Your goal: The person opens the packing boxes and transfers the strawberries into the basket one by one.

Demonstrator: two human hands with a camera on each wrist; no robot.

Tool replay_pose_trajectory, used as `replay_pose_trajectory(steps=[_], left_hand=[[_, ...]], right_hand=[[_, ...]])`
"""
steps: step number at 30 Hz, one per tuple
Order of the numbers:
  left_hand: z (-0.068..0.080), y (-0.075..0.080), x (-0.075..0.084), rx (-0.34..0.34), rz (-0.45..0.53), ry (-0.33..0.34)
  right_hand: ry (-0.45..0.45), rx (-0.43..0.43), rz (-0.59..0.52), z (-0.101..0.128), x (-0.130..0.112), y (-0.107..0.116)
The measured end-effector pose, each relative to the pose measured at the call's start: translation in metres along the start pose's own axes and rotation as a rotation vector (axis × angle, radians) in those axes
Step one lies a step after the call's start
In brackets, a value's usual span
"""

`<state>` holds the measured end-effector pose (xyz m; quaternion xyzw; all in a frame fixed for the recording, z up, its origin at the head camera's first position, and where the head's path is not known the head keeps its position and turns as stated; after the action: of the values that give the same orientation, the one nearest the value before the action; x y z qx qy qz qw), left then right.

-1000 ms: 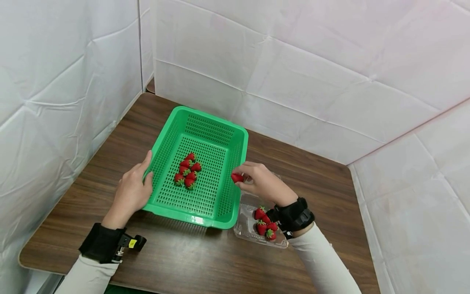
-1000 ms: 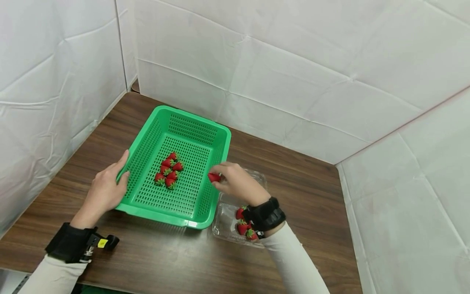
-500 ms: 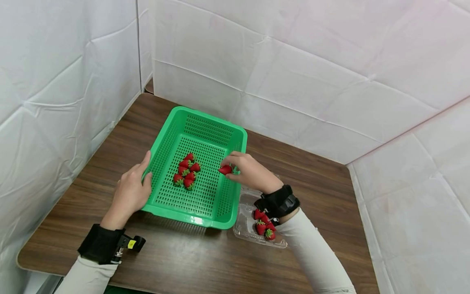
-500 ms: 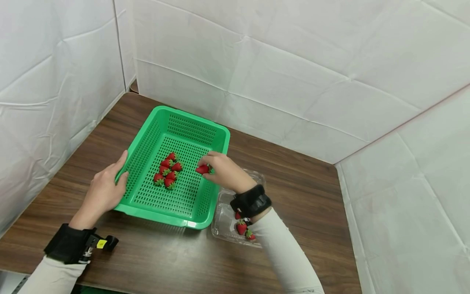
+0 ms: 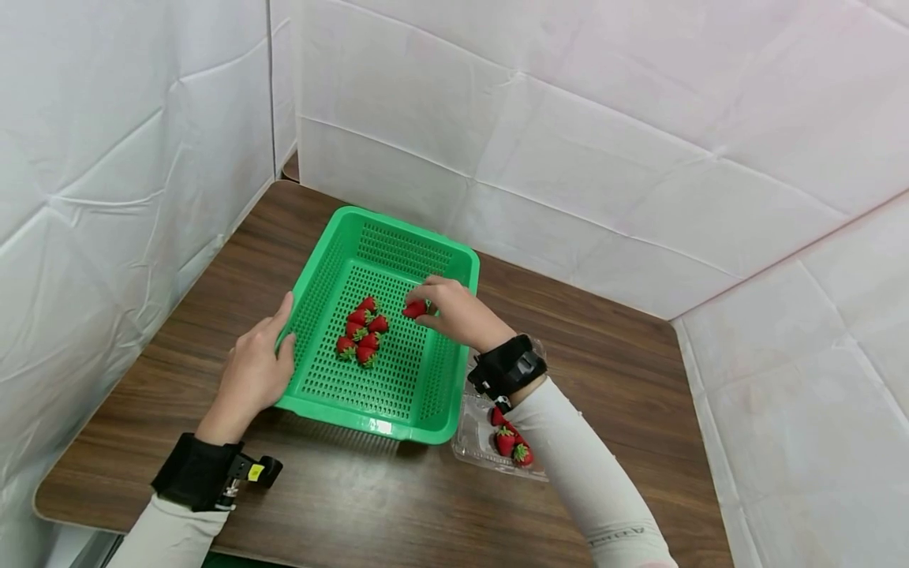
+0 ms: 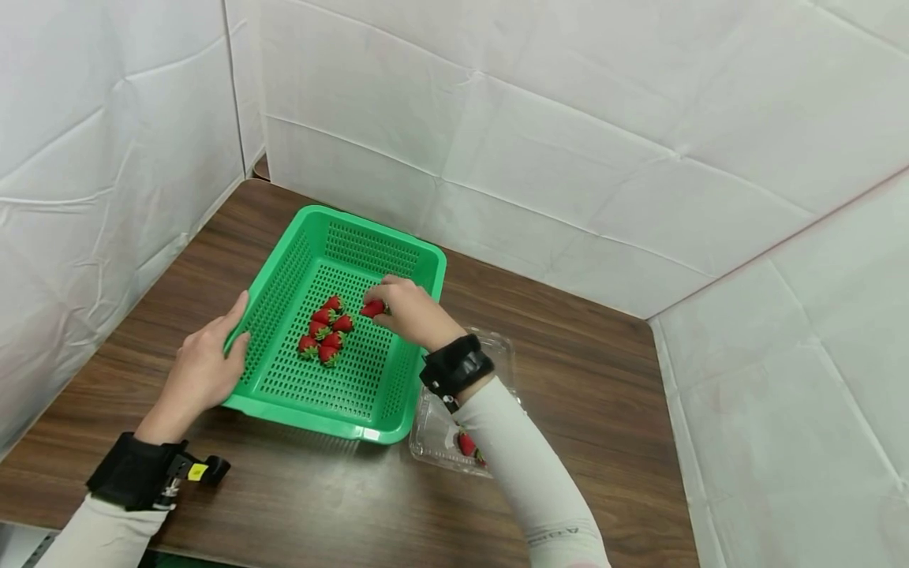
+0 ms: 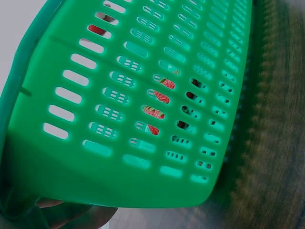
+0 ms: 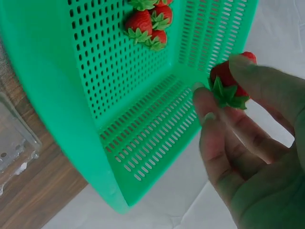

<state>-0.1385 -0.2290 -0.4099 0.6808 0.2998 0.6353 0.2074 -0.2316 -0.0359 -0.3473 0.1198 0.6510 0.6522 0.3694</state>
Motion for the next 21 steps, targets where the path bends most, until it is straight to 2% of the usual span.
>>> replay_pose_trajectory(steps=[14,21], left_hand=[[0.001,0.002,0.001,0.015,0.007,-0.008],[0.002,0.002,0.001,0.018,0.012,-0.008]], right_hand=[[-0.029,-0.061,-0.021,-0.024,0.01,-0.014],[-0.076,-0.122,-0.019,-0.037,0.015,-0.024]])
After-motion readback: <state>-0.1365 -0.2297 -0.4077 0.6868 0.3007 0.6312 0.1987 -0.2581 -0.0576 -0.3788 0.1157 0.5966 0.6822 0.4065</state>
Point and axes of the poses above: each hand's wrist, its own z-axis away from the middle knuckle, its own y-axis out of the back of the hand, x = y × z, the point moved 10 cm from there along -z, towards the middle knuckle
